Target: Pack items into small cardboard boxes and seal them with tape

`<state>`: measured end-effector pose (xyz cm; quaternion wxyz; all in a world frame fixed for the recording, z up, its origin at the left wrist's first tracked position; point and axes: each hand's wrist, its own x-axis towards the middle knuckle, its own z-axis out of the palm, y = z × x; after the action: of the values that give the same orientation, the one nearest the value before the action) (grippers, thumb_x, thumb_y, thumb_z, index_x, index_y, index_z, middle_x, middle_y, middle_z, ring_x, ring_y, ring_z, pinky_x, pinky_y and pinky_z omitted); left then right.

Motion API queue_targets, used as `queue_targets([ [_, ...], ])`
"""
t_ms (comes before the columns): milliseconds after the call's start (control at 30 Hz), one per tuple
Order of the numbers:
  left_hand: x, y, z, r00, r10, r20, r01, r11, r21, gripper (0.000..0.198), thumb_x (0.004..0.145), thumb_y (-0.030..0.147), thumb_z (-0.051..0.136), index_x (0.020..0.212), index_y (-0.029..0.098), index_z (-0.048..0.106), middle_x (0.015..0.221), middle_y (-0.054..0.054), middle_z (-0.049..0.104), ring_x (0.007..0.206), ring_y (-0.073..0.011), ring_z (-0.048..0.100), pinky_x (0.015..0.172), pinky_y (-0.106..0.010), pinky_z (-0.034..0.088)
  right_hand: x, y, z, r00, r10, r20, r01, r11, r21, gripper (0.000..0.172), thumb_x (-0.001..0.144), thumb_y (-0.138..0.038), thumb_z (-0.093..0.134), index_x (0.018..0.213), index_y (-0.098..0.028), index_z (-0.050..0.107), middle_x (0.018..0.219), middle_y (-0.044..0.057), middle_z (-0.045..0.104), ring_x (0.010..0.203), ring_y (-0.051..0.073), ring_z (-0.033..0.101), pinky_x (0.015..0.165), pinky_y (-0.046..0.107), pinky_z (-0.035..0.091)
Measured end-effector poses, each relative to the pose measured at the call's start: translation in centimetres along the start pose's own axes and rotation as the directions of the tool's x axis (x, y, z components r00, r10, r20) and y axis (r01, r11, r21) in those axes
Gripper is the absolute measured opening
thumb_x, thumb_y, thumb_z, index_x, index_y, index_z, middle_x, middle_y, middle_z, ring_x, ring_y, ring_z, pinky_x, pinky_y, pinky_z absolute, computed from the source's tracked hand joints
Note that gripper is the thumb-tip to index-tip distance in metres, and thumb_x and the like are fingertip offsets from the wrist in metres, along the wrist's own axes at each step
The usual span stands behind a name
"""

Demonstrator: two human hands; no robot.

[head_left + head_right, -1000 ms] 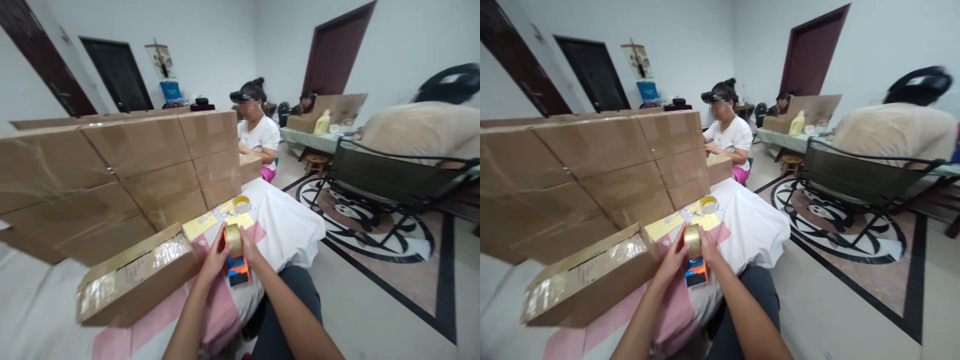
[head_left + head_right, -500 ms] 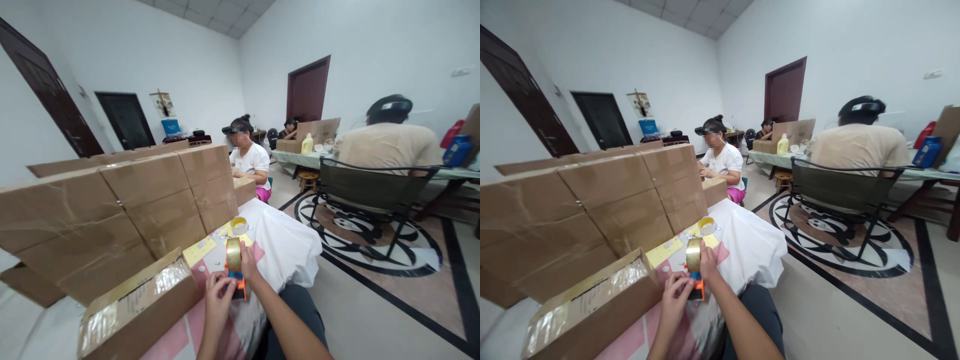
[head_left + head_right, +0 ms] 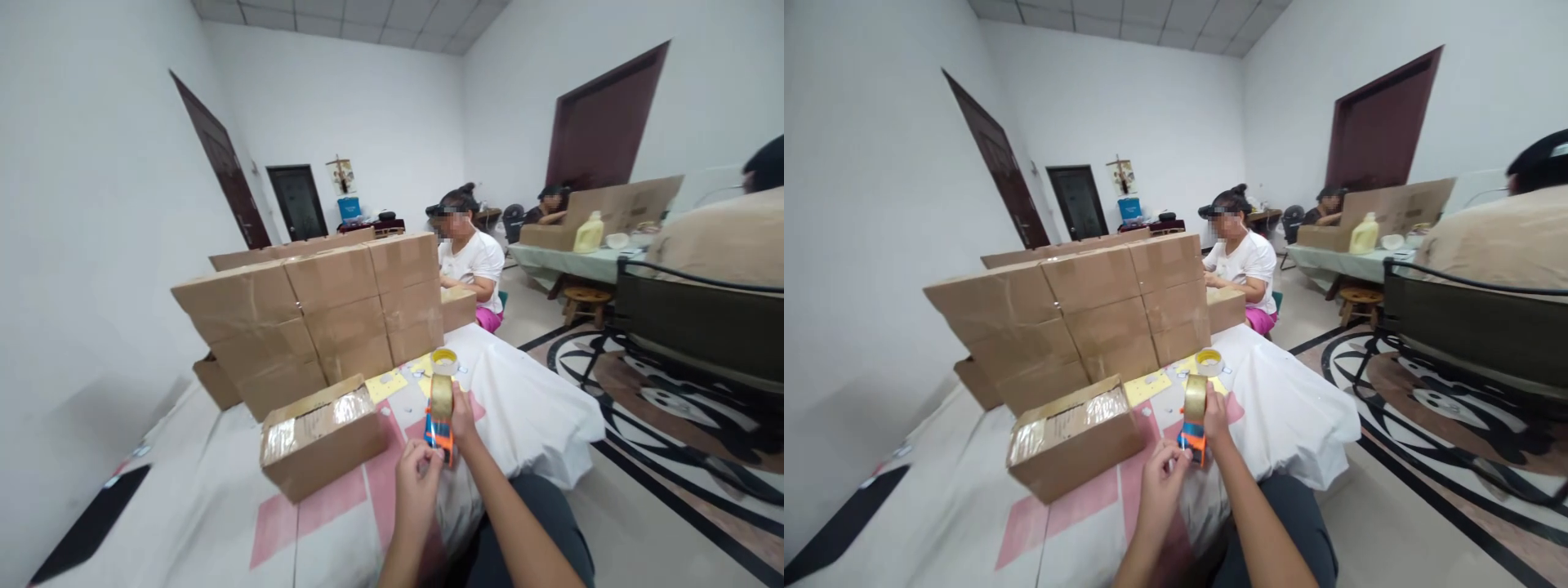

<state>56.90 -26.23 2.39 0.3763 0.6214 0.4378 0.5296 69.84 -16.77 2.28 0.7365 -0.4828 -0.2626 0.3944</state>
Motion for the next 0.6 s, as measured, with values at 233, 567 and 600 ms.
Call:
queue_targets([
  [233, -1.6, -1.4, -0.2, 0.996, -0.082, -0.026, 0.083, 0.996, 0.032, 0.036, 0.088, 0.043, 0.058, 0.061, 0.019, 0.054, 0.070, -0.002, 0.053, 0.069, -0.0170, 0.053, 0.065, -0.027, 0.038, 0.2, -1.0, 0.4, 0.997, 0.019, -0.068, -0.015, 0.998, 0.057, 0.043, 0.082, -0.061, 0.064, 0.067, -0.022, 0.054, 0.058, -0.006, 0.056, 0.057, 0.013, 0.052, 0.056, 0.026, 0.046],
  [567, -1.8, -2.4, 0.1, 0.996, -0.080, -0.036, 0.082, 0.996, 0.041, 0.037, 0.091, 0.047, 0.057, 0.067, 0.019, 0.056, 0.076, -0.003, 0.057, 0.074, -0.0186, 0.056, 0.070, -0.029, 0.042, -0.3, -2.1, 1.1, 0.962, 0.264, 0.065, -0.270, 0.896, 0.352, 0.033, 0.083, -0.052, 0.066, 0.075, -0.021, 0.059, 0.058, -0.003, 0.066, 0.047, 0.015, 0.061, 0.048, 0.025, 0.051],
  [600, -1.8, -2.3, 0.0, 0.997, -0.071, -0.015, 0.072, 0.996, 0.049, 0.037, 0.092, 0.047, 0.057, 0.068, 0.019, 0.057, 0.077, -0.003, 0.057, 0.075, -0.0185, 0.056, 0.070, -0.028, 0.042, -0.5, -2.2, 1.0, 0.955, 0.284, 0.086, -0.296, 0.892, 0.341, 0.033, 0.084, -0.051, 0.066, 0.076, -0.020, 0.060, 0.058, -0.003, 0.066, 0.046, 0.015, 0.061, 0.047, 0.025, 0.051],
])
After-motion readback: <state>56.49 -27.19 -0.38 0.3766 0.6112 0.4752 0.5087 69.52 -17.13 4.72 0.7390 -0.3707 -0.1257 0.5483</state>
